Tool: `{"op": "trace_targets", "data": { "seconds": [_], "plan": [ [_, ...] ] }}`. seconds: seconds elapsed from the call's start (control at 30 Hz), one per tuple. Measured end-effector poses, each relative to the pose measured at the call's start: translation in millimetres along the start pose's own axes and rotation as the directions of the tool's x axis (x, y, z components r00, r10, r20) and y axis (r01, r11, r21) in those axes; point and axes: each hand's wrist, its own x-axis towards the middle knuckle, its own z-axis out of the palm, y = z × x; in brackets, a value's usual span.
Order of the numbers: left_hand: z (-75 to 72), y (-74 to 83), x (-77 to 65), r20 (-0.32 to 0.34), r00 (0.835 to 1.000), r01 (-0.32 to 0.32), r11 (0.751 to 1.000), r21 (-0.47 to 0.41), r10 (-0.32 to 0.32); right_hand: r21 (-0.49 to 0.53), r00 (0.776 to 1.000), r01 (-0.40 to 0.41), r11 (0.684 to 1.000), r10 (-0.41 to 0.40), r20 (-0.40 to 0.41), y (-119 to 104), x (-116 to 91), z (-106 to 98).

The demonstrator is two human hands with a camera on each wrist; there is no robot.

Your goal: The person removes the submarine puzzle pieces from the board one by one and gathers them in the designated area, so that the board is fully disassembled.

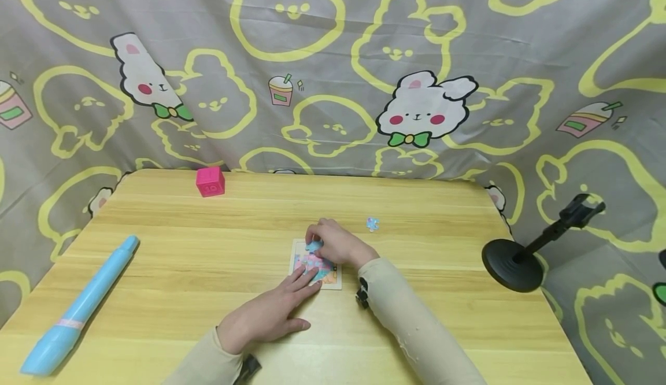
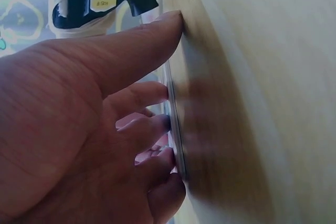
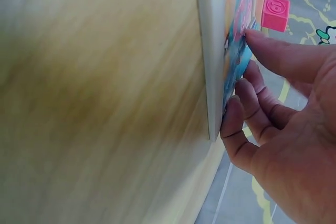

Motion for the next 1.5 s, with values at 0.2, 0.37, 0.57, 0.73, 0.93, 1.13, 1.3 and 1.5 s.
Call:
{"op": "trace_targets", "data": {
  "seconds": [0.2, 0.37, 0.57, 0.73, 0.93, 1.13, 1.3, 1.5],
  "plan": [
    [0.5, 0.0, -0.1, 0.004, 1.000, 0.003, 1.000, -0.009, -0.003, 0.003, 0.999, -0.020, 1.000, 0.020, -0.040, 0.7, 1.3, -1.4],
    [0.3, 0.2, -0.2, 0.006, 1.000, 0.003, 1.000, -0.012, -0.003, 0.045, 0.999, -0.018, 0.999, 0.020, -0.047, 3.4, 0.3, -1.9],
    [0.8, 0.0, 0.6, 0.005, 1.000, -0.001, 1.000, -0.008, 0.001, 0.137, 0.998, -0.050, 0.989, 0.056, -0.041, 7.7, -1.6, -3.6],
    [0.9, 0.3, 1.1, 0.004, 1.000, -0.002, 1.000, -0.005, 0.002, 0.198, 0.996, -0.056, 0.979, 0.068, -0.058, 9.9, -6.7, -11.6],
    [0.3, 1.2, 0.3, -0.004, 1.000, -0.001, 1.000, 0.008, 0.001, 0.219, 0.991, -0.025, 0.975, 0.053, -0.126, 18.2, -20.4, -28.3],
    [-0.6, 2.4, -1.2, -0.022, 1.000, -0.011, 0.998, 0.057, 0.012, 0.225, 0.977, -0.063, 0.972, 0.106, -0.186, 35.4, -38.6, -45.1],
    [-1.4, 2.3, -1.6, -0.025, 0.999, -0.020, 0.998, 0.059, 0.021, 0.243, 0.957, -0.122, 0.962, 0.178, -0.228, 53.3, -54.9, -57.0],
    [-1.4, 1.2, -0.6, -0.009, 1.000, -0.014, 1.000, 0.020, 0.014, 0.246, 0.939, -0.159, 0.956, 0.224, -0.262, 79.1, -72.5, -65.3]
  ]
}}
